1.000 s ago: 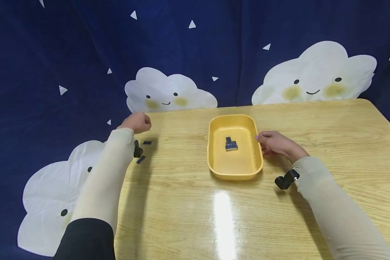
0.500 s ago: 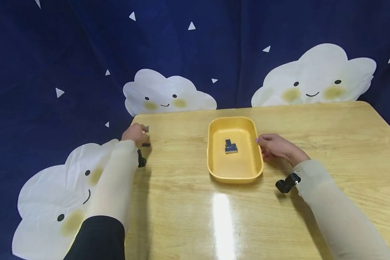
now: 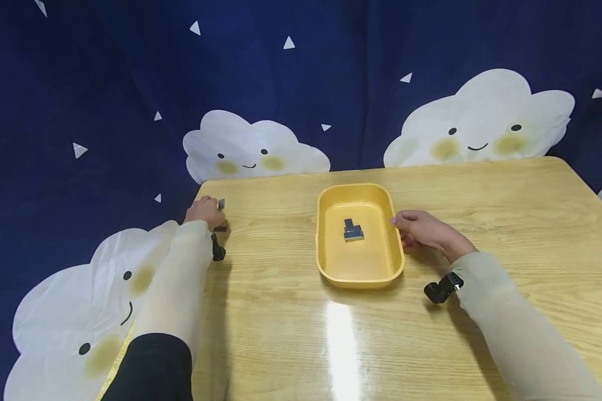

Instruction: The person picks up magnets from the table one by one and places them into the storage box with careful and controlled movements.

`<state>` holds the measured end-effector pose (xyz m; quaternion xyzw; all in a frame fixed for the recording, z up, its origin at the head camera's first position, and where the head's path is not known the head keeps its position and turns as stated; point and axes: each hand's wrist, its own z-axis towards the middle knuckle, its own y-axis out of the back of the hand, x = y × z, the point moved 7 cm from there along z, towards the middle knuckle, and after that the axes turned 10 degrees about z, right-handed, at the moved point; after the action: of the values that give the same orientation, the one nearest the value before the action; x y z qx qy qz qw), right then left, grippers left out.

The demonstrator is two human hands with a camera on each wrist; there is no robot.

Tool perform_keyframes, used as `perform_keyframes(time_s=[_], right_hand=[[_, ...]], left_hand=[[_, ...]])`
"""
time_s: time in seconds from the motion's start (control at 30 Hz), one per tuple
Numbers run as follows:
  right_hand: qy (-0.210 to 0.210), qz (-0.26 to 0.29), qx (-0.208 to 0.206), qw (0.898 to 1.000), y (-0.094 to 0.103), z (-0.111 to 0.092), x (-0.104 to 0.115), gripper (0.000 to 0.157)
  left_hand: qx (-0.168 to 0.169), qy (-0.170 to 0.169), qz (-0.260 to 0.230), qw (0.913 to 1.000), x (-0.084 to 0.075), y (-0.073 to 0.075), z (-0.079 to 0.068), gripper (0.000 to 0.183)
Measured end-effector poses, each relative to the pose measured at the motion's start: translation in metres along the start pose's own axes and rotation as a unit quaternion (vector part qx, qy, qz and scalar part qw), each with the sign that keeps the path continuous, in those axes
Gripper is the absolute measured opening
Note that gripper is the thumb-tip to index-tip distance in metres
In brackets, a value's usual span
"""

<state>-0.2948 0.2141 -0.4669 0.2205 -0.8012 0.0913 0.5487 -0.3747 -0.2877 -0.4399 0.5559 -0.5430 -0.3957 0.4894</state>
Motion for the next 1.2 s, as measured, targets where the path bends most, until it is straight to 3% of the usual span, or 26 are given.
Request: perform_keyframes(time_s=[0.13,0.33,0.5,0.7,0.8,1.0,1.2], right_hand=[[0.002,0.001,0.007,1.000,0.000,0.000,0.002,0.026],[0.002,-0.008,0.001,1.000,0.001,-0.001,0.001,0.027],[-0.003,-0.003,0.003,1.000,-0.001,-0.001,-0.001,0.025],[0.006,-0.008,-0.002,1.000,0.000,0.000,0.001,0.025],[0.008,-0.003,-0.004,1.000,0.002,0.000,0.000,0.025],[0.003,-0.004,0.000,1.000,0.001,0.001,-0.002,0.026],[0.003,-0.001,-0.001,1.000,0.001,0.000,0.000,0.026]], left_hand=[[0.031,0.001,-0.002,0.9995,-0.002,-0.010,0.005,0.051],[0.051,0.001,-0.005,0.9987,-0.005,-0.021,0.013,0.061],[0.085,0.004,0.014,0.9963,-0.008,-0.026,0.015,0.048],[0.059,-0.014,0.026,0.9978,-0.018,-0.008,0.011,0.036],[0.035,0.002,0.026,0.9990,-0.020,0.001,0.007,0.027],[0.028,0.054,0.003,0.9981,-0.013,-0.007,0.010,0.026],[0.047,0.068,-0.014,0.9965,-0.013,-0.011,0.011,0.034]])
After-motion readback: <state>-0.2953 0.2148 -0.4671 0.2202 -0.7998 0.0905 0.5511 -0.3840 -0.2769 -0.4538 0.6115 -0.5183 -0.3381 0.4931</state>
